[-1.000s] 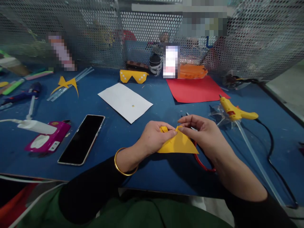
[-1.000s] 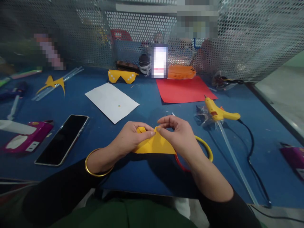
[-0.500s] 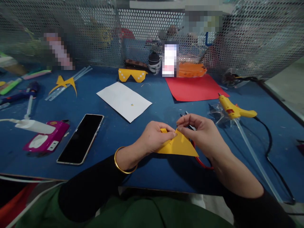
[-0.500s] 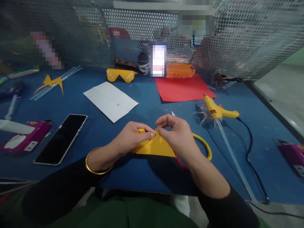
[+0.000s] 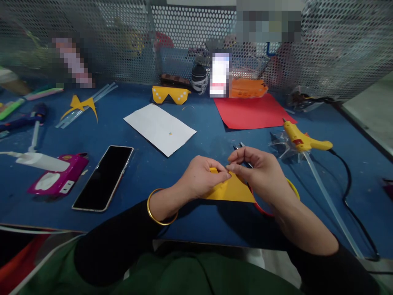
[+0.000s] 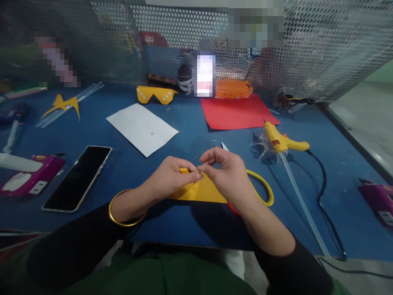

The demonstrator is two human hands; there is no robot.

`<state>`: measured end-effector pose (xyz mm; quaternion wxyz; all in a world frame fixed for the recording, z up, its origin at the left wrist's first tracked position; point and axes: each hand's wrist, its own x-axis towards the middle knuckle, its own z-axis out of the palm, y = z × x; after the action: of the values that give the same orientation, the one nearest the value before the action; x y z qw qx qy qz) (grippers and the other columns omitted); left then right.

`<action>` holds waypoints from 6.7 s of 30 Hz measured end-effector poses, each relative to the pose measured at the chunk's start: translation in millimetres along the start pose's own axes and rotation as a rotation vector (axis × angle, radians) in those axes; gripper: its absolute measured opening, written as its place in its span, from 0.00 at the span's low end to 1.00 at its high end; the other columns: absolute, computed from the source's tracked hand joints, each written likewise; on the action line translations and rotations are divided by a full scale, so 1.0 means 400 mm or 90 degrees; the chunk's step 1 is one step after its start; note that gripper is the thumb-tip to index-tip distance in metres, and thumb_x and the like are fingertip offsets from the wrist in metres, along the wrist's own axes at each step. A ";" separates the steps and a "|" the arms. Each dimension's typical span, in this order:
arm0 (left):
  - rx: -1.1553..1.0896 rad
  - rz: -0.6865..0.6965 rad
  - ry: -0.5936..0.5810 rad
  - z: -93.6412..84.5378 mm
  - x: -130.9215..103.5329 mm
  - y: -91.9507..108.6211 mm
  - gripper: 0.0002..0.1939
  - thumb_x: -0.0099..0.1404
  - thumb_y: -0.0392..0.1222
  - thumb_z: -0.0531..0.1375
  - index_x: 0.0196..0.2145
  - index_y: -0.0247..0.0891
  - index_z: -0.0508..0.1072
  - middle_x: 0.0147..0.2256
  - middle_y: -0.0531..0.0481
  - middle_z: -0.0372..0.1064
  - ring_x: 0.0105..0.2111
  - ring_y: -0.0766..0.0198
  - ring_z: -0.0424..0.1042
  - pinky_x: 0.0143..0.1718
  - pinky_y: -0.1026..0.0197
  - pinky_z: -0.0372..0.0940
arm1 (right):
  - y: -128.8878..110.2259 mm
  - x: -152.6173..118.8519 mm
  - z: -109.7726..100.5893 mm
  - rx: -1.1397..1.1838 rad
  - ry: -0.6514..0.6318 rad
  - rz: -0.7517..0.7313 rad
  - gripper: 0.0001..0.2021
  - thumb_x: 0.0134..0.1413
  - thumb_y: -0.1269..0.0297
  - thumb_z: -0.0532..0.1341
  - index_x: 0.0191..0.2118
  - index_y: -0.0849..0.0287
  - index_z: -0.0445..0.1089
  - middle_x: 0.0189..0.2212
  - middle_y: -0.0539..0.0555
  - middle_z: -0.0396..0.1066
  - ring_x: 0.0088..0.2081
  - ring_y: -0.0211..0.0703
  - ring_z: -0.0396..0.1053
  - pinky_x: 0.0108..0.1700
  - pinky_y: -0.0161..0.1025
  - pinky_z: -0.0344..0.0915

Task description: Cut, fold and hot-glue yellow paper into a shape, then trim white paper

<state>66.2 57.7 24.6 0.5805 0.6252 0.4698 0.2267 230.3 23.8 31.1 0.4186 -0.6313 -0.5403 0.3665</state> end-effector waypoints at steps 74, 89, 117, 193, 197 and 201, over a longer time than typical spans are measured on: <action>-0.411 -0.095 0.055 -0.002 0.010 -0.001 0.05 0.52 0.37 0.67 0.23 0.36 0.76 0.22 0.52 0.71 0.22 0.70 0.68 0.27 0.65 0.61 | 0.005 -0.001 -0.029 -0.037 -0.045 -0.068 0.05 0.55 0.62 0.62 0.34 0.57 0.73 0.25 0.47 0.66 0.28 0.37 0.62 0.31 0.37 0.58; -0.392 -0.048 0.050 0.001 0.012 -0.013 0.18 0.56 0.52 0.68 0.21 0.35 0.73 0.22 0.53 0.68 0.22 0.72 0.64 0.26 0.66 0.57 | 0.004 -0.003 -0.031 -0.053 -0.060 -0.073 0.05 0.57 0.64 0.61 0.35 0.57 0.73 0.25 0.47 0.67 0.29 0.37 0.63 0.31 0.37 0.58; -0.345 -0.032 0.099 0.003 0.012 -0.011 0.24 0.58 0.60 0.65 0.19 0.36 0.71 0.21 0.52 0.68 0.22 0.69 0.65 0.26 0.64 0.58 | -0.004 -0.007 -0.017 -0.039 -0.045 -0.069 0.06 0.55 0.61 0.61 0.33 0.58 0.73 0.25 0.49 0.68 0.27 0.38 0.63 0.30 0.37 0.59; -0.279 0.003 0.130 0.006 0.013 -0.014 0.18 0.57 0.54 0.66 0.21 0.36 0.73 0.23 0.51 0.70 0.23 0.68 0.66 0.25 0.64 0.60 | -0.018 -0.019 -0.011 -0.050 -0.024 -0.063 0.06 0.55 0.62 0.61 0.31 0.58 0.72 0.23 0.47 0.66 0.25 0.35 0.61 0.27 0.33 0.58; -0.253 -0.024 0.106 0.007 0.010 -0.014 0.12 0.52 0.48 0.69 0.25 0.36 0.77 0.24 0.51 0.71 0.24 0.67 0.67 0.25 0.64 0.60 | -0.016 -0.020 -0.007 -0.065 -0.038 -0.074 0.07 0.55 0.62 0.61 0.32 0.58 0.73 0.23 0.48 0.66 0.25 0.36 0.62 0.27 0.34 0.58; -0.244 -0.003 0.102 0.006 0.011 -0.013 0.15 0.55 0.53 0.67 0.24 0.36 0.77 0.24 0.52 0.70 0.23 0.68 0.66 0.24 0.65 0.58 | -0.018 -0.022 -0.011 -0.060 -0.024 -0.067 0.06 0.55 0.62 0.61 0.32 0.58 0.73 0.23 0.48 0.67 0.25 0.36 0.62 0.27 0.34 0.59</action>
<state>68.6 59.5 17.9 0.6500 0.4826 0.4640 0.3595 230.4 15.1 39.3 0.3970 -0.6142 -0.5970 0.3298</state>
